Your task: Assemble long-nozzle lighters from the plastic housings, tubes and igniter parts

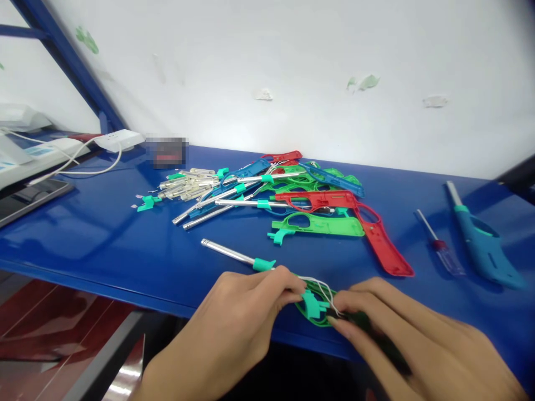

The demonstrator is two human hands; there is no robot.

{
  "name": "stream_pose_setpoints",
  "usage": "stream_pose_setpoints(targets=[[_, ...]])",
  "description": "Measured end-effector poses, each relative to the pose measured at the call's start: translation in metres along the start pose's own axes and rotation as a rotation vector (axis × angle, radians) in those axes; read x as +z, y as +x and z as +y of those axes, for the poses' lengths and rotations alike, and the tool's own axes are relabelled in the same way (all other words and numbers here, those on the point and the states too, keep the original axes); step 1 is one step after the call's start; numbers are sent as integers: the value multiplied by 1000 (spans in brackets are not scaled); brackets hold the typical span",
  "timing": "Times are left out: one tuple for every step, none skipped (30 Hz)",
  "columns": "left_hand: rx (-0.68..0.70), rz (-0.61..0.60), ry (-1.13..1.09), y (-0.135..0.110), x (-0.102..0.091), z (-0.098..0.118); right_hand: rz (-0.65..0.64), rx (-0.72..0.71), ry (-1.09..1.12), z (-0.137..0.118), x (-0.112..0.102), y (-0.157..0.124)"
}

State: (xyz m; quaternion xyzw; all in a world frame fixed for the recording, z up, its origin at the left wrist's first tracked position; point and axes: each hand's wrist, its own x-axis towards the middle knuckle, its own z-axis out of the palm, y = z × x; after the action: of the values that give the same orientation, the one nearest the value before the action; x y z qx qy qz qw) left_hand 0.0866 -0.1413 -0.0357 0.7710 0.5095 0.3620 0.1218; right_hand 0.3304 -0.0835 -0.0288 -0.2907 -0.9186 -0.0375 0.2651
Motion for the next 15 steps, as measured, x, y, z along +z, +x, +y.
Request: stream_pose_setpoints(targets=[[4, 2, 2, 0, 0, 0, -26, 2, 5, 0, 0, 1], [8, 3, 6, 0, 0, 0, -43, 4, 9, 0, 0, 1], [10, 4, 8, 0, 1, -1, -57, 2, 16, 1, 0, 2], [13, 4, 9, 1, 1, -1, -70, 2, 24, 1, 0, 3], [14, 5, 7, 1, 1, -1, -85, 3, 33, 2, 0, 4], [15, 5, 5, 1, 1, -2, -102, 5, 45, 2, -1, 5], [16, 5, 0, 0, 1, -2, -119, 7, 61, 3, -1, 6], [16, 6, -6, 0, 1, -2, -136, 15, 77, 3, -1, 7], [14, 5, -13, -1, 1, -2, -154, 30, 95, 4, -1, 7], [11, 8, -19, -1, 1, -2, -170, 48, 113, 4, -2, 7], [6, 9, -25, -2, 1, -2, -184, 72, 131, 4, -2, 8], [-1, 9, -30, -3, 1, -2, -193, 98, 147, 4, -2, 7], [-7, 9, -33, -3, 1, -2, -197, 123, 161, 4, -2, 7], [-14, 5, -35, -3, 1, -2, -193, 142, 172, 3, -2, 7], [-18, 4, -37, -3, 1, -2, -182, 155, 178, 3, -2, 6]])
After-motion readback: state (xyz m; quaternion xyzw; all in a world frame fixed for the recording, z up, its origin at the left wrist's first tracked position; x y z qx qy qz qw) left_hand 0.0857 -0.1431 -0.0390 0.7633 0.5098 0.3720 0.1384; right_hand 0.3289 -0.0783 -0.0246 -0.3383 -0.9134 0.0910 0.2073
